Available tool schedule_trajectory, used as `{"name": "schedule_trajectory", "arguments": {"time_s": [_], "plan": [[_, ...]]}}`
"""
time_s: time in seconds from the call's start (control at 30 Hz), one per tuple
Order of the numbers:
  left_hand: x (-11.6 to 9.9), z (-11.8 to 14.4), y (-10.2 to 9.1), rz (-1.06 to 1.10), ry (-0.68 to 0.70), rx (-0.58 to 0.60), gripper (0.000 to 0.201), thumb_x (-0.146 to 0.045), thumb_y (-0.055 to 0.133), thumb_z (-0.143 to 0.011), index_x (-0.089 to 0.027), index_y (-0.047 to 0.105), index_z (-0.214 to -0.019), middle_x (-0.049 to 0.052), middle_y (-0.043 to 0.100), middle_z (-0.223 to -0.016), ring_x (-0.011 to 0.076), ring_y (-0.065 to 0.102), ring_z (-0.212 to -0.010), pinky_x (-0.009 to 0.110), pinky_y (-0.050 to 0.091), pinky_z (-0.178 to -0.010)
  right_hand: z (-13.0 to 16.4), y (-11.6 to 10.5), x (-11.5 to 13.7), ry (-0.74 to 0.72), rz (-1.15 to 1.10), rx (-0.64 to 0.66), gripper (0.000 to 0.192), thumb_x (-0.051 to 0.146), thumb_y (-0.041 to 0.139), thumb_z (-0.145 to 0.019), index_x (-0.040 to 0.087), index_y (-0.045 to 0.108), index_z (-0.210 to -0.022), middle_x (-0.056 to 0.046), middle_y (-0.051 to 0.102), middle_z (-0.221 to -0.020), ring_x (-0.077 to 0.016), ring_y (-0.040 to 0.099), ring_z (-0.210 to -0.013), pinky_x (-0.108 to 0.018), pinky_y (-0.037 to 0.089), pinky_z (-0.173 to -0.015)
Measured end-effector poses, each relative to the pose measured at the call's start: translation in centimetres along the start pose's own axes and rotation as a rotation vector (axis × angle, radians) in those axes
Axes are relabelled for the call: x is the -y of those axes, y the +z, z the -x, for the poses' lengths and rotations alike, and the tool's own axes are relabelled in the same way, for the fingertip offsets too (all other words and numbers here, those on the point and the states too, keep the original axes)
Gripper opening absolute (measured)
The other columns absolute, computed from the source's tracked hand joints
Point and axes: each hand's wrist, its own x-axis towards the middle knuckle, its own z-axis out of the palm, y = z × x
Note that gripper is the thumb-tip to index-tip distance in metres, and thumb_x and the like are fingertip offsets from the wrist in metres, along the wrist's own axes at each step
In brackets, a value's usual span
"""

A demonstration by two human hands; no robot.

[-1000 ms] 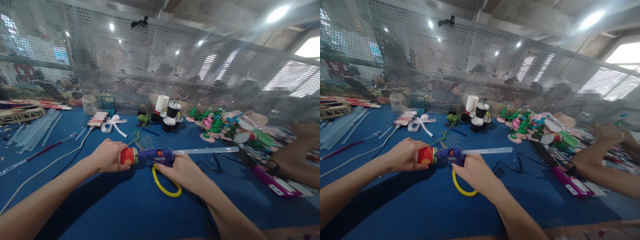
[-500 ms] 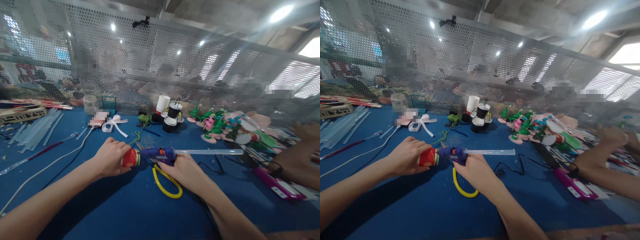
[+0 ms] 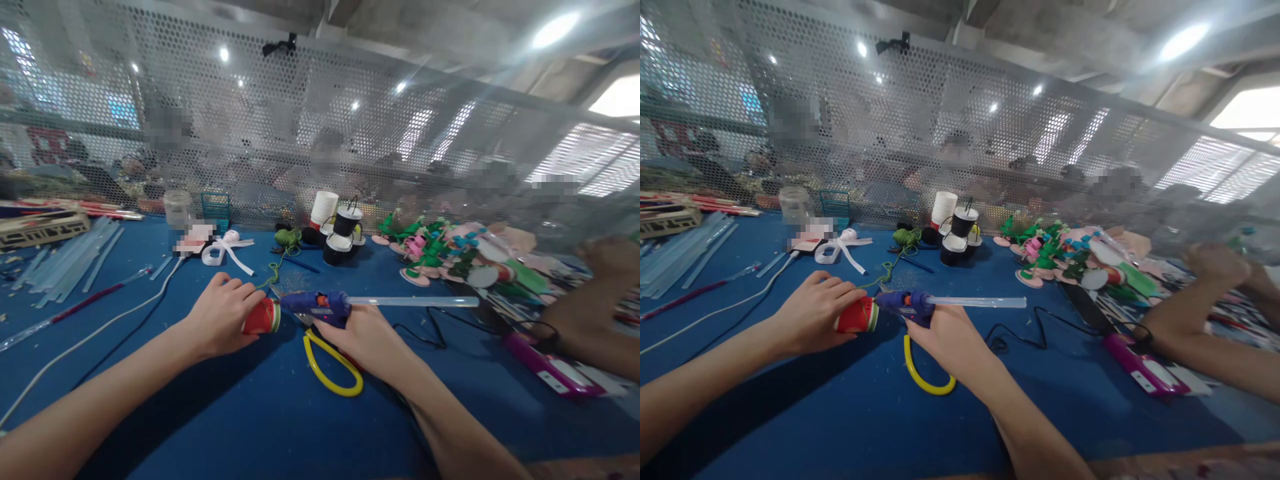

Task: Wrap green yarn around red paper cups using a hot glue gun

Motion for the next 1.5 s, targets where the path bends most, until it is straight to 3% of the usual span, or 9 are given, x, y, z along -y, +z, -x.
{"name": "schedule_trajectory", "arguments": {"time_s": [0.47,0.63,0.8,0.97,1.13,1.23,1.37,1.47,1.5], "plan": [[0.0,-0.1,0.1,0.020,0.021,-0.019,0.046,-0.040,0.065,-0.062,-0.018,0.057,-0.102,0.009,0.065,-0.093,0.0263,0.058,-0.085,0.040,0.035,-0.077,0.1,0.1,-0.1,0.085,-0.060,-0.030,0.023,0.030,0.052,-0.069,0.021,0.043,-0.050,0.001,0.050,-0.045,-0.0130,0.045,-0.043,-0.026,0.033,-0.045],[0.5,-0.3,0.1,0.057,-0.041,0.073,0.051,-0.045,0.060,-0.066,-0.016,0.054,-0.108,0.008,0.065,-0.093,0.0262,0.059,-0.086,0.037,0.035,-0.073,-0.4,-0.5,-1.0,0.325,-0.315,-0.031,0.021,0.035,0.061,-0.066,0.020,0.049,-0.057,0.003,0.051,-0.041,-0.0123,0.047,-0.036,-0.025,0.038,-0.041],[0.6,-0.3,0.3,0.063,-0.059,0.096,0.054,-0.047,0.058,-0.067,-0.015,0.053,-0.109,0.009,0.064,-0.095,0.0273,0.059,-0.087,0.037,0.035,-0.073,-2.3,-1.1,-3.3,0.377,-0.514,-0.154,0.018,0.030,0.066,-0.065,0.016,0.055,-0.067,0.000,0.061,-0.057,-0.0118,0.055,-0.049,-0.023,0.044,-0.048],[0.3,-0.3,0.4,0.078,-0.025,0.082,0.055,-0.047,0.061,-0.065,-0.016,0.053,-0.110,0.009,0.064,-0.097,0.0278,0.059,-0.090,0.039,0.035,-0.077,-4.8,-0.1,-5.5,0.523,-0.362,-0.059,0.027,0.029,0.048,-0.082,0.015,0.053,-0.059,-0.003,0.061,-0.057,-0.0081,0.053,-0.045,-0.018,0.042,-0.044],[0.0,-0.2,0.1,0.052,-0.028,0.022,0.065,-0.045,0.063,-0.065,-0.014,0.045,-0.120,0.012,0.063,-0.104,0.0274,0.058,-0.093,0.039,0.034,-0.082,-5.9,1.9,-7.9,0.588,-0.184,0.017,0.034,0.033,0.053,-0.079,0.017,0.048,-0.050,0.000,0.050,-0.037,-0.0108,0.050,-0.034,-0.020,0.038,-0.039],[-0.1,-0.1,-0.1,0.035,-0.042,-0.006,0.071,-0.046,0.064,-0.064,-0.013,0.041,-0.123,0.013,0.063,-0.104,0.0274,0.058,-0.093,0.038,0.034,-0.082,-6.0,2.4,-8.3,0.567,-0.066,0.021,0.031,0.033,0.057,-0.076,0.017,0.049,-0.050,-0.003,0.053,-0.040,-0.0154,0.057,-0.044,-0.023,0.041,-0.045],[-0.2,-0.2,0.0,0.055,-0.011,-0.042,0.074,-0.047,0.063,-0.064,-0.012,0.038,-0.124,0.015,0.063,-0.103,0.0286,0.057,-0.093,0.039,0.035,-0.082,-5.3,1.9,-6.3,0.428,0.060,-0.078,0.013,0.025,0.062,-0.072,0.015,0.057,-0.063,-0.012,0.064,-0.079,-0.0242,0.058,-0.089,-0.032,0.044,-0.071],[-0.5,-0.1,0.0,0.061,0.019,-0.056,0.080,-0.045,0.064,-0.064,-0.010,0.032,-0.129,0.016,0.063,-0.101,0.0289,0.057,-0.091,0.040,0.035,-0.082,-4.5,1.2,-3.0,0.218,0.020,-0.076,0.011,0.028,0.056,-0.077,0.018,0.060,-0.076,-0.008,0.062,-0.094,-0.0191,0.054,-0.097,-0.031,0.040,-0.083],[-0.6,-0.1,0.0,0.056,0.034,-0.062,0.082,-0.044,0.064,-0.065,-0.009,0.030,-0.130,0.015,0.063,-0.101,0.0287,0.057,-0.091,0.040,0.035,-0.082,-4.2,1.2,-1.8,0.059,-0.070,-0.036,0.012,0.027,0.053,-0.079,0.017,0.060,-0.077,-0.008,0.062,-0.093,-0.0175,0.055,-0.092,-0.030,0.041,-0.081]]}}
